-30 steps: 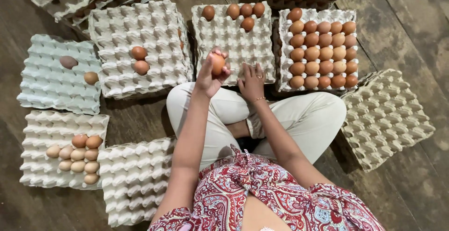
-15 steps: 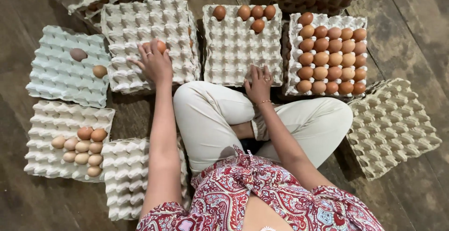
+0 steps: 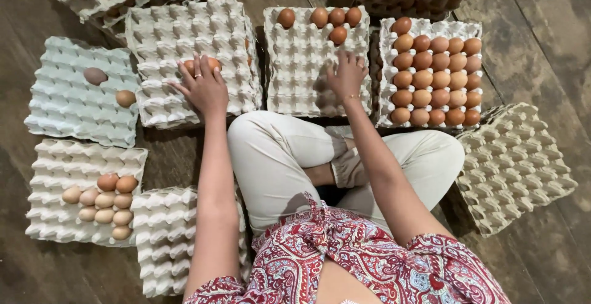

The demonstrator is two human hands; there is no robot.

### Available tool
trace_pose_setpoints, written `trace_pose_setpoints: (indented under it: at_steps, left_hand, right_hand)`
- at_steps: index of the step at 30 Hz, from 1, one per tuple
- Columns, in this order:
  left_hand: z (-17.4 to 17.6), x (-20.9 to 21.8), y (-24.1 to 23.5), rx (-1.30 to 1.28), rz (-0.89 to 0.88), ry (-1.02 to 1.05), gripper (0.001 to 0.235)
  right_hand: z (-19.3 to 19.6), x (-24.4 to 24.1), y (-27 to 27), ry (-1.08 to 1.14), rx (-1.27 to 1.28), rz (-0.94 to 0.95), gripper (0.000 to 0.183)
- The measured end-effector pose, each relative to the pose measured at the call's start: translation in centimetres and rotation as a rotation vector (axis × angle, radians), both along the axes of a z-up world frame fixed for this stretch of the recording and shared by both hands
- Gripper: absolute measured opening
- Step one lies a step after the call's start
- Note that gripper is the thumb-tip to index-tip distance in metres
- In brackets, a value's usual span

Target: The person sits cross-legged on a wooden floor and sorts brown eggs by hand into empty egg cartons. They pick up eggs from partially filled trays and place them into empty slots in other trays, occasionally moving the cartons to organize the workspace.

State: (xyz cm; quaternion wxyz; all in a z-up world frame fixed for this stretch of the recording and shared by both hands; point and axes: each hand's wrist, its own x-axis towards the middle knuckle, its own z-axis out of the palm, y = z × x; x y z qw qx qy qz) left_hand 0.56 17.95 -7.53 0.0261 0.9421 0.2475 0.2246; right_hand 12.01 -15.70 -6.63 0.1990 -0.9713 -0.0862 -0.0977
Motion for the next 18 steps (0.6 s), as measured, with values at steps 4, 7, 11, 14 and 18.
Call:
trace_pose_setpoints:
  at_steps: [4,7,11,14,18]
  left_hand:
    - [3.2,-0.6,-1.0,-0.19,-0.009,0.08,0.039]
    - [3.6,-0.5,-1.0,-0.161,-0.024,0.056,0.041]
    - [4.4,-0.6,-1.2,-0.204,-0.008,0.103,0.039]
    - [4.0,-0.8,-1.0,-0.155,-0.012,0.098,0.039]
    - [1.4,-0.5,-0.3,0.134,-0.045,-0.101,0.041]
  right_hand:
    - [-1.0,7.2,1.3,0.142,-0.131,-0.106,0.041]
    - [0.4,9.1,2.1,0.226,-0.117,-0.196,0.042]
    - [-0.6,9.4,1.9,0.337,0.164,-0.325,0.045]
    - [-2.8,8.4,1.6,0.206,0.597,-0.339,0.046]
    - [-1.0,4.3,2.2,0.36,1.401,-0.295,0.049]
